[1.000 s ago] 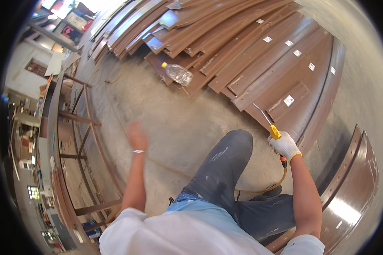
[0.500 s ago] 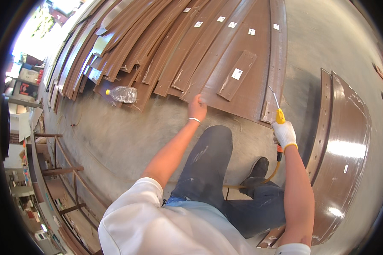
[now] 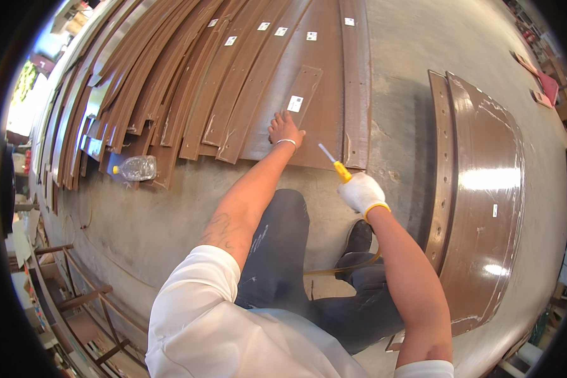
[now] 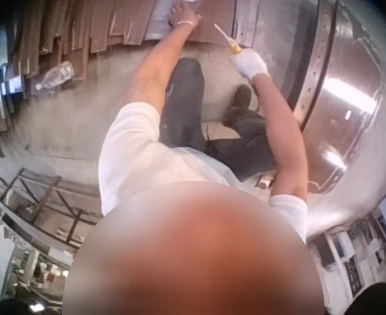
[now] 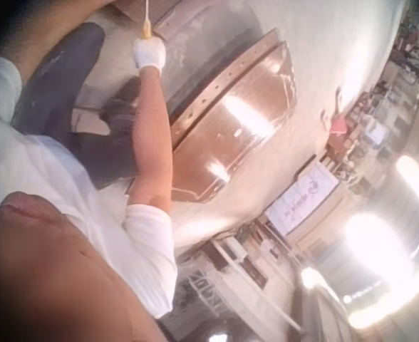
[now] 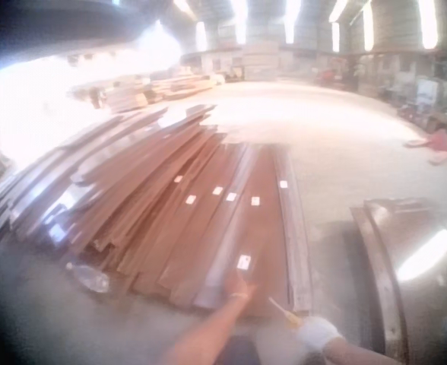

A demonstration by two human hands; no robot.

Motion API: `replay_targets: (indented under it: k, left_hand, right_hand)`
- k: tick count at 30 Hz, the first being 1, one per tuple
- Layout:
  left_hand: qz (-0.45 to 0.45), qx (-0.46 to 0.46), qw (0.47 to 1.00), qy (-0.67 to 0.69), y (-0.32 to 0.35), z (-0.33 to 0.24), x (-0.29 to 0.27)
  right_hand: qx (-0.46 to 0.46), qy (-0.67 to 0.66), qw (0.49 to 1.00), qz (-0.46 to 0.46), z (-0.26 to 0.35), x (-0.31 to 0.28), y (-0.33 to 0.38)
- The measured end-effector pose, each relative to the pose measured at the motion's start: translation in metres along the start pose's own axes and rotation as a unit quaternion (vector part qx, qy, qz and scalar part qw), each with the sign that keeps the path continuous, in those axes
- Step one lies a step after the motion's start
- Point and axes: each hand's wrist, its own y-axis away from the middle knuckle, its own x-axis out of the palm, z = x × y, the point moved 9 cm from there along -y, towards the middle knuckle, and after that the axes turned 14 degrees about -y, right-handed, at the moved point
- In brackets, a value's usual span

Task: The person kneels on the floor and applies glue to the edges of several brown wooden pieces using a yellow glue gun. They pick up each piece, apply glue, and place it on a nearby wooden rack.

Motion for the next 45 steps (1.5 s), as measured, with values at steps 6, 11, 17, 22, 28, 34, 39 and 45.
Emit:
replay_targets:
  k: [6, 11, 17, 22, 28, 34, 39, 45]
  left_hand:
    - [0.042, 0.033, 0.994, 0.095, -0.007, 0.004, 0.012]
    - [0.351, -0.031, 0.606, 0.713, 0.002, -0.001, 0.016]
    - [0.298, -0.020, 0.491, 0.819, -0.013, -0.002, -0.086]
    - [0.362, -0.008, 0.559, 0.746, -0.011, 0.008, -0.120]
    - [0.382, -0.060, 0.582, 0.715, -0.013, 0.025, -0.115]
    - [0.407, 0.009, 0.618, 0.672, -0.006, 0.019, -0.109]
    - [0.217, 0.113, 0.719, 0.650, -0.007, 0.031, -0.125]
    - [0.020, 0.203, 0.789, 0.579, -0.005, 0.053, -0.125]
  right_hand:
    - [0.022, -0.022, 0.999, -0.016, -0.009, -0.019, 0.009]
    - [0.020, -0.068, 0.997, -0.012, -0.018, -0.029, 0.008]
    - [-0.008, -0.071, 0.997, 0.003, -0.004, -0.025, 0.010]
    - [-0.037, -0.047, 0.998, 0.012, 0.002, -0.023, 0.007]
    - [-0.051, -0.040, 0.998, 0.002, -0.002, -0.023, -0.003]
    - [-0.076, -0.039, 0.996, -0.004, 0.001, -0.021, -0.004]
    - [-0.070, -0.041, 0.997, 0.014, -0.001, -0.018, -0.004]
    - [-0.059, -0.059, 0.996, 0.017, -0.002, -0.019, -0.002]
